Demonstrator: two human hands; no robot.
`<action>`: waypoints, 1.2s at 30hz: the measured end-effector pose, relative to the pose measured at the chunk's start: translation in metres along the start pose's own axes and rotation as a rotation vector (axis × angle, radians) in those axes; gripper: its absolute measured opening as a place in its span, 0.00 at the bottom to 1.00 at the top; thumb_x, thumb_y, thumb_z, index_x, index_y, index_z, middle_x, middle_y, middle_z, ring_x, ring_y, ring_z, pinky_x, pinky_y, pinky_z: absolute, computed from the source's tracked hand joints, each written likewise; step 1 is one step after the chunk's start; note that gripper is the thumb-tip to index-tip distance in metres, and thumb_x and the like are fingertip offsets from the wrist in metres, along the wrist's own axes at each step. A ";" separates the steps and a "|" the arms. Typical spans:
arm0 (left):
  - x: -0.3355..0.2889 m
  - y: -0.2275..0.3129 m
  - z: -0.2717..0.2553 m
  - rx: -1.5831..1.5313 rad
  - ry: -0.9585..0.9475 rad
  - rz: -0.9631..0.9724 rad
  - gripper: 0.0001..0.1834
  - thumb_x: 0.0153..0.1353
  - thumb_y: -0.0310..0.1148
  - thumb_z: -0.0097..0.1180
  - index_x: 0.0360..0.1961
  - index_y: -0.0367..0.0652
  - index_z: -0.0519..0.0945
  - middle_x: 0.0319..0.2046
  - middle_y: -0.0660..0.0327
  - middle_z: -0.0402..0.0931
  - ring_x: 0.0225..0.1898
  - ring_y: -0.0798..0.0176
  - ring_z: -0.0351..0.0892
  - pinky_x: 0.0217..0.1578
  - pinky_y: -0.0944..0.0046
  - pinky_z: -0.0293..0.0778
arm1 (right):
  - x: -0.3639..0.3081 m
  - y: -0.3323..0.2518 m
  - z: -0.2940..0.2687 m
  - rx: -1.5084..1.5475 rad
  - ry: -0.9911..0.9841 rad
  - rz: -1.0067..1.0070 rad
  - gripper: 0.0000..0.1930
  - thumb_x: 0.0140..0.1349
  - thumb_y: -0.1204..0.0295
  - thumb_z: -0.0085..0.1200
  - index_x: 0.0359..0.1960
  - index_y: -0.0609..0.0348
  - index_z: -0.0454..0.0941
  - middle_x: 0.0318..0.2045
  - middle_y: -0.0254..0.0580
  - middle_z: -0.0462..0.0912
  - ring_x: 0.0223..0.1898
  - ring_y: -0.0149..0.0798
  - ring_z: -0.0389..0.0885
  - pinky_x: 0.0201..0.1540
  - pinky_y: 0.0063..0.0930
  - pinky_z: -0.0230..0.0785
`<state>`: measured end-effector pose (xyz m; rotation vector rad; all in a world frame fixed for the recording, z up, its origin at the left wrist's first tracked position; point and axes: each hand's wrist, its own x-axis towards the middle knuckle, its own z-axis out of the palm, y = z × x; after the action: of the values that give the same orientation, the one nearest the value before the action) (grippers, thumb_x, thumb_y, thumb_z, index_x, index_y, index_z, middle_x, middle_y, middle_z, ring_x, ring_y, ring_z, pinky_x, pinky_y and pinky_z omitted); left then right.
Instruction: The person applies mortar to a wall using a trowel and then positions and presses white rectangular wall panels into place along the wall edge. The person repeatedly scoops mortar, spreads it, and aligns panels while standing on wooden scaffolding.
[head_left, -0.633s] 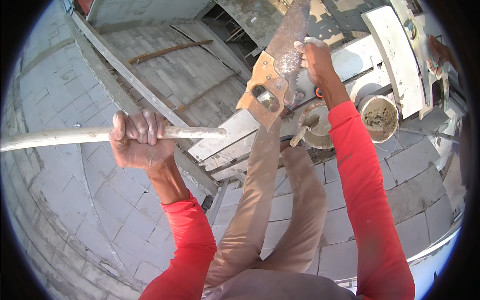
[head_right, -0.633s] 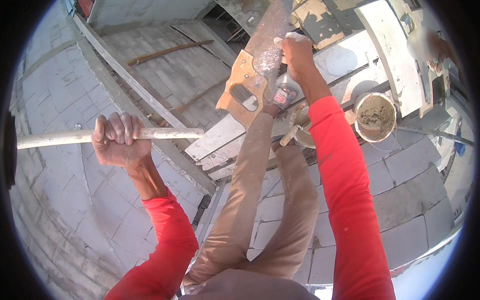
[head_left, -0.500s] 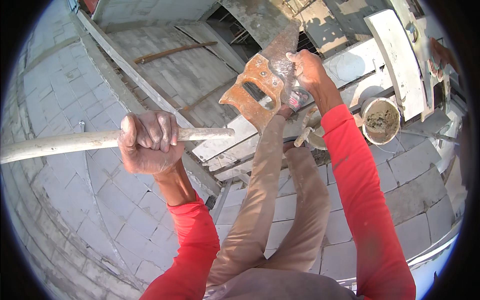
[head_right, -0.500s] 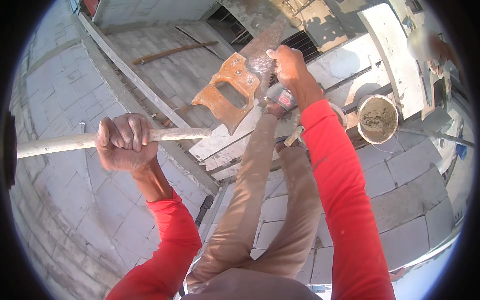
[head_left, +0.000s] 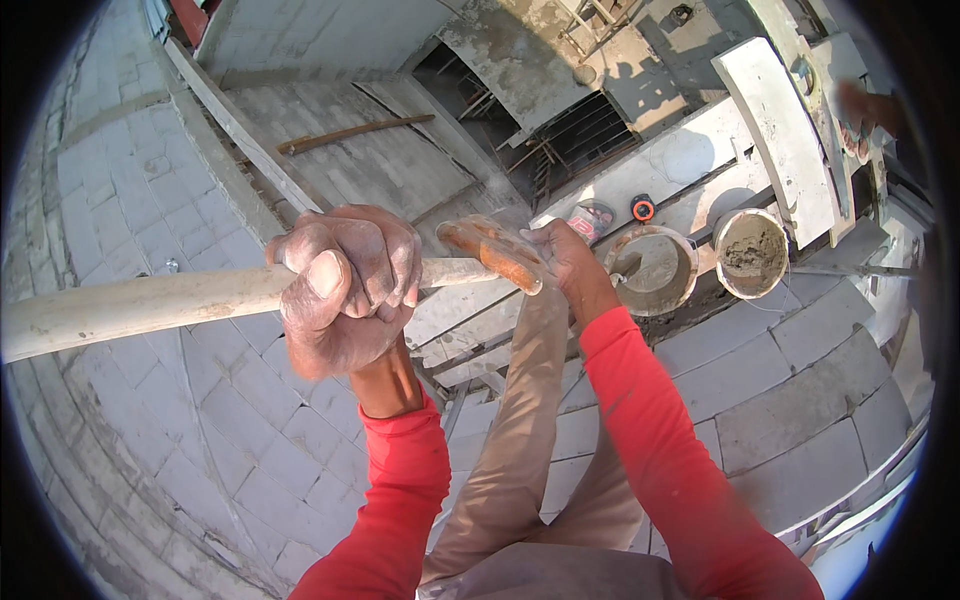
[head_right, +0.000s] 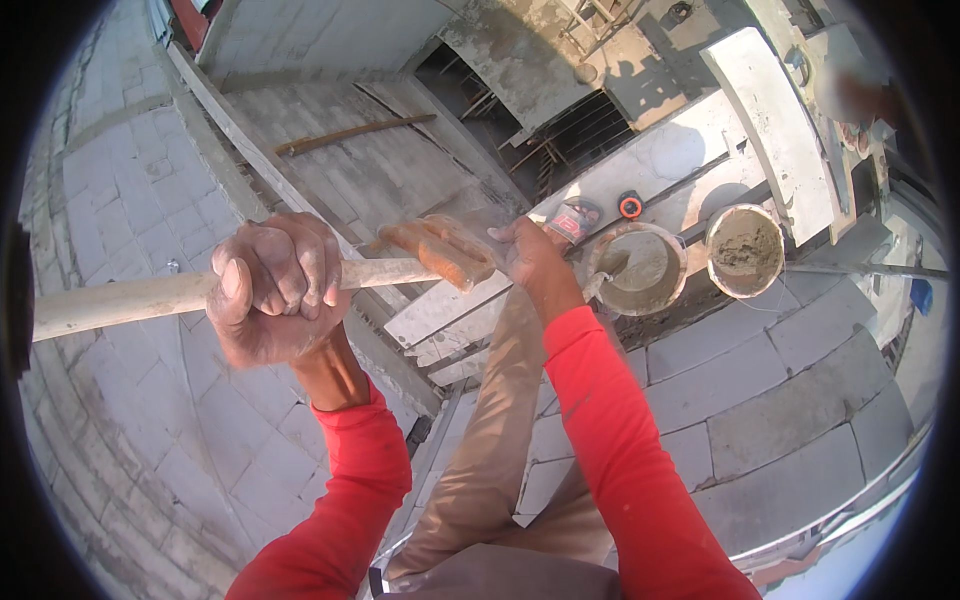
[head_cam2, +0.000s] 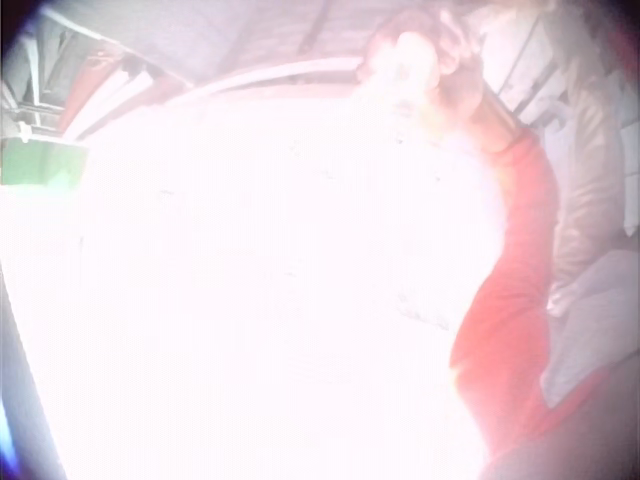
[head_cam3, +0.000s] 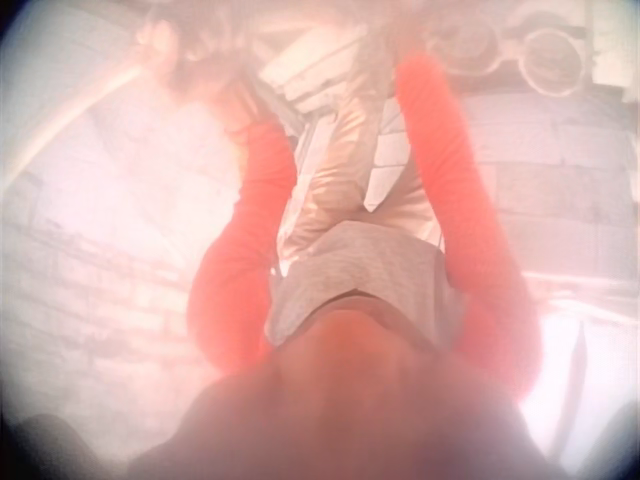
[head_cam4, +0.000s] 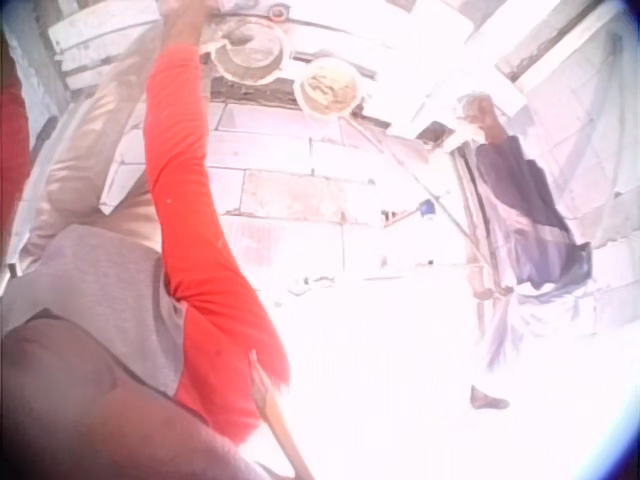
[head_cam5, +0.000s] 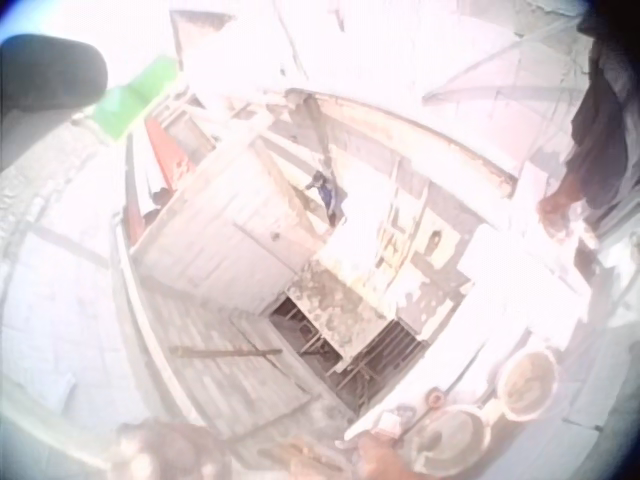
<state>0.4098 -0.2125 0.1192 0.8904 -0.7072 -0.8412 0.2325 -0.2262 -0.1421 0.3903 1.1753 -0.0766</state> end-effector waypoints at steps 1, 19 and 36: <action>0.004 0.002 0.005 0.014 0.044 -0.001 0.19 0.67 0.29 0.49 0.17 0.44 0.65 0.12 0.61 0.63 0.09 0.69 0.55 0.12 0.66 0.63 | 0.000 -0.002 -0.001 0.003 -0.065 -0.043 0.13 0.58 0.87 0.53 0.46 0.69 0.75 0.44 0.51 0.82 0.52 0.48 0.83 0.65 0.36 0.74; 0.072 0.135 0.072 0.092 0.223 -0.062 0.25 0.83 0.35 0.39 0.21 0.51 0.61 0.11 0.69 0.55 0.08 0.75 0.53 0.08 0.74 0.62 | 0.017 -0.092 -0.003 -0.257 0.114 -0.393 0.13 0.63 0.77 0.56 0.49 0.70 0.76 0.43 0.52 0.79 0.40 0.52 0.84 0.42 0.46 0.87; 0.069 0.143 0.059 0.121 -0.231 0.081 0.26 0.78 0.38 0.42 0.17 0.53 0.65 0.11 0.70 0.65 0.10 0.76 0.64 0.16 0.75 0.70 | -0.039 -0.075 -0.015 0.053 -0.234 -0.284 0.10 0.59 0.82 0.58 0.42 0.67 0.76 0.41 0.48 0.78 0.37 0.46 0.79 0.41 0.38 0.81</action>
<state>0.4423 -0.2409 0.2831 0.8744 -0.9981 -0.8439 0.1845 -0.2965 -0.1304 0.2507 0.9920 -0.3907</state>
